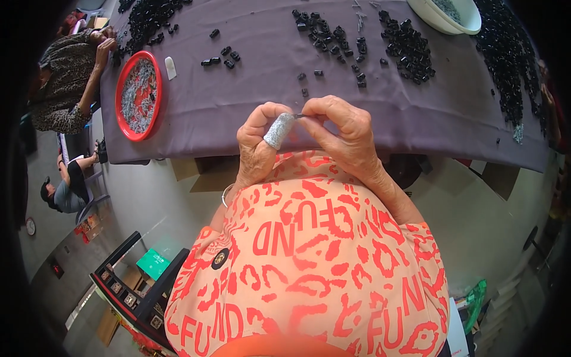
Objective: The person assembles small components by picking up springs and plastic parts from the table and fitting them together by hand.
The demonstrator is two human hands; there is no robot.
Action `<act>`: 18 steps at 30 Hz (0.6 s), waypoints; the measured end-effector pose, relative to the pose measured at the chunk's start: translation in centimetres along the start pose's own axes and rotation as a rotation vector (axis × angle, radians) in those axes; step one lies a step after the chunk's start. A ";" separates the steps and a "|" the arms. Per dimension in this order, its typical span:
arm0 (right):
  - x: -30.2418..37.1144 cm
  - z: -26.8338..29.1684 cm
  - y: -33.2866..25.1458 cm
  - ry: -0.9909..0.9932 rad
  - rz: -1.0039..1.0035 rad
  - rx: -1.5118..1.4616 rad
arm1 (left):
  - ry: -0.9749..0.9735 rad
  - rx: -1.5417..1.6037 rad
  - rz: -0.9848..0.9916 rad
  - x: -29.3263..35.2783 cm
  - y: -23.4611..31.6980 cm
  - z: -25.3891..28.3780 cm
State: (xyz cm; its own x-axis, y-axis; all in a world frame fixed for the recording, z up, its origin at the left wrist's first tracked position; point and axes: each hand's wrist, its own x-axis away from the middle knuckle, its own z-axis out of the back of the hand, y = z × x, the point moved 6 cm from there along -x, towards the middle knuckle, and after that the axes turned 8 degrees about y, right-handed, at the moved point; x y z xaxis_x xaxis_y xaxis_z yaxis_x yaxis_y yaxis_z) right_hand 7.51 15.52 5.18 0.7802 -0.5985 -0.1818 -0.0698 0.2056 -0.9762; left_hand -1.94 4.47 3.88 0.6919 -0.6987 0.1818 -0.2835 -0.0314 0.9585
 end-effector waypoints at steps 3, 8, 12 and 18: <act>-0.1 -0.2 -0.3 0.002 -0.009 0.011 | 0.015 -0.003 0.006 0.0 -0.1 0.2; -0.2 -0.2 0.2 0.009 -0.002 -0.045 | 0.010 -0.037 -0.036 -0.1 -0.3 0.4; -0.2 -0.4 0.4 0.027 -0.010 -0.015 | 0.003 0.008 -0.007 0.1 -0.5 0.3; -0.6 -0.9 0.1 0.020 0.046 0.043 | 0.080 0.050 0.074 0.1 -1.6 0.8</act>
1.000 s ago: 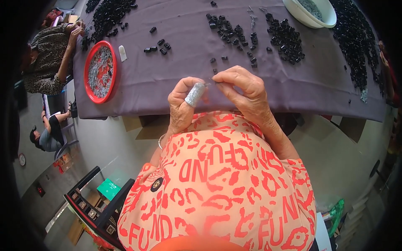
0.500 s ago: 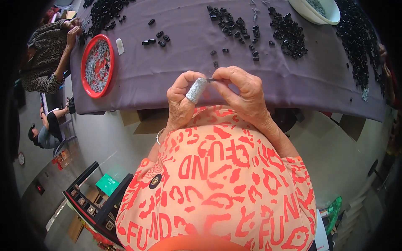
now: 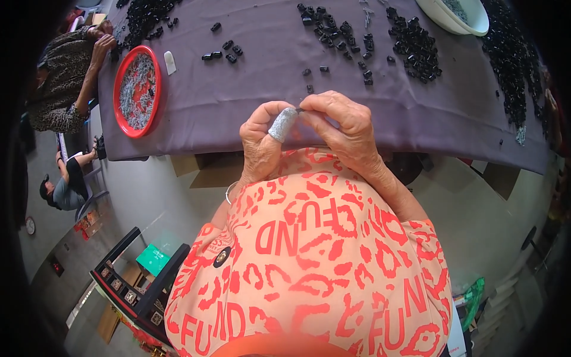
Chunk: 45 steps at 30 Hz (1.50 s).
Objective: The person assembles small components by picking up springs and plastic parts from the table and fitting them together by hand.
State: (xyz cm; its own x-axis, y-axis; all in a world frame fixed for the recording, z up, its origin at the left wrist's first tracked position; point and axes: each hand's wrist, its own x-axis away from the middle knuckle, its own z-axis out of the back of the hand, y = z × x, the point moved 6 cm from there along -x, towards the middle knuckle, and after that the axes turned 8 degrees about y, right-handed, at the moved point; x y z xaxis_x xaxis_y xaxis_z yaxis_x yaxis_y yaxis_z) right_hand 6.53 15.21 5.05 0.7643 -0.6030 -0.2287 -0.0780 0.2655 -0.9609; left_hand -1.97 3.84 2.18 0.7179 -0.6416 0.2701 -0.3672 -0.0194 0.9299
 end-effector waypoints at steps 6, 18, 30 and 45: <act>0.8 -0.1 1.8 0.076 -0.133 -0.128 | 0.033 0.049 0.034 -0.4 -0.7 0.1; -0.3 -0.3 0.5 0.027 0.117 0.108 | -0.033 -0.476 -0.451 -1.4 1.1 0.7; -0.7 -2.1 0.5 -0.114 0.345 0.480 | 0.076 -1.081 -0.745 -1.2 0.9 0.7; -0.5 -2.4 0.8 -0.115 0.386 0.469 | -0.202 -0.309 0.420 -3.9 -0.8 1.5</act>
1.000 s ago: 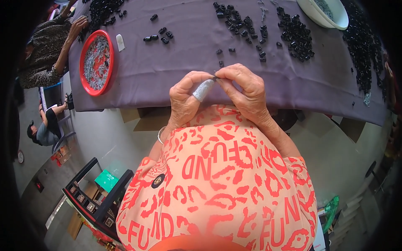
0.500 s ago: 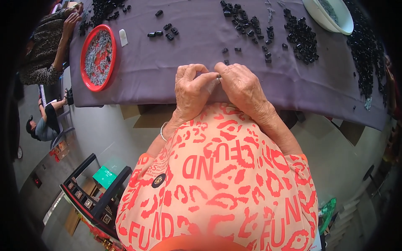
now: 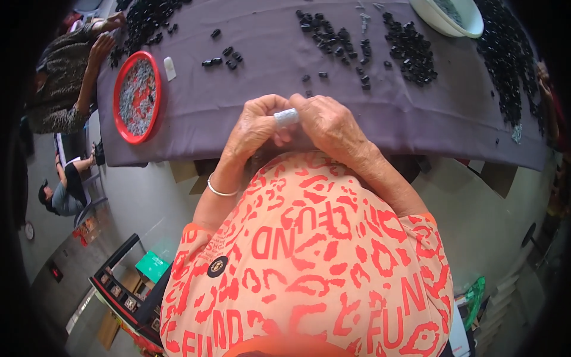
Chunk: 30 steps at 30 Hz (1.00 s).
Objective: The person assembles small components by picking up springs and plastic parts from the table and fitting them together by hand.
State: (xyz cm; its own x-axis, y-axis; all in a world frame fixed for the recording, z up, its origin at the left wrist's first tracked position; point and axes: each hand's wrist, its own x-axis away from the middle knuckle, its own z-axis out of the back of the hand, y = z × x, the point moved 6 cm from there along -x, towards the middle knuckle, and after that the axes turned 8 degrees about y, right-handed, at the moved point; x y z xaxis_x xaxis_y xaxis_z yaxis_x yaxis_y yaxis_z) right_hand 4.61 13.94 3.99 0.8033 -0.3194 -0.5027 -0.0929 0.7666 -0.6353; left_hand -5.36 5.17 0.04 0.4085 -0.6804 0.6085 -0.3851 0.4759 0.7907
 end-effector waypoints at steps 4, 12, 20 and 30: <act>0.1 0.1 0.2 0.015 -0.001 -0.023 | -0.001 -0.036 0.062 -0.1 0.3 0.0; -0.4 0.1 0.0 -0.036 0.031 0.002 | 0.032 -0.071 0.052 -0.1 0.1 0.1; -1.8 -1.6 -2.4 -0.048 0.155 -0.109 | 0.097 -0.990 -1.016 1.3 1.0 -0.2; -1.2 -3.2 -0.7 -0.197 0.048 -0.113 | 0.124 -0.312 -0.288 -0.1 0.5 0.3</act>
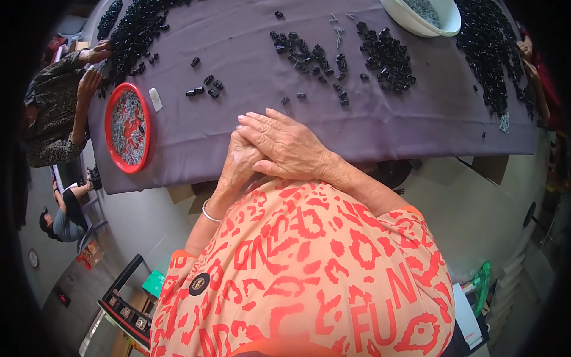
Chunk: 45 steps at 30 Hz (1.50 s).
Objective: The person assembles small components by picking up springs and plastic parts from the table and fitting them together by hand.
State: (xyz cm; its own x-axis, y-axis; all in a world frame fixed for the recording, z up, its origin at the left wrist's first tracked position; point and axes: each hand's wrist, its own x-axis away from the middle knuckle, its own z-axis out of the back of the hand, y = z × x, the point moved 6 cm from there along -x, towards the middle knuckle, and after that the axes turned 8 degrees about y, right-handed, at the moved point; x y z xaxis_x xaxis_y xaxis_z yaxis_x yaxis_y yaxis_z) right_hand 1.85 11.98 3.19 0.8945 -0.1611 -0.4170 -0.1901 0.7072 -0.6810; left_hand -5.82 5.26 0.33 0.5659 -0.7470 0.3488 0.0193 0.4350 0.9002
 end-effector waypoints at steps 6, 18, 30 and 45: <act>1.5 4.1 0.1 0.345 0.061 0.114 | 0.105 0.186 -0.084 0.2 0.0 -0.9; 0.2 8.5 7.1 0.540 -0.236 0.574 | 0.568 -0.168 -0.198 -5.0 0.6 10.4; 0.6 8.3 6.0 0.367 -0.096 0.365 | 0.519 -0.408 -0.564 -1.0 3.2 3.5; -0.4 8.8 7.3 0.255 -0.128 0.465 | 0.466 -0.301 -0.535 -0.4 2.8 0.5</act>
State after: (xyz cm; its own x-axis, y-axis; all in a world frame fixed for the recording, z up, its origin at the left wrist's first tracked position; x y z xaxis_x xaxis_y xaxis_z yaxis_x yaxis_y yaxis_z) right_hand 3.70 23.29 3.67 0.7613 -0.3864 -0.5207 0.1643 0.8917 -0.4217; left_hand -6.41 6.55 2.85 0.7039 -0.6344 -0.3196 0.5734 0.2420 0.7827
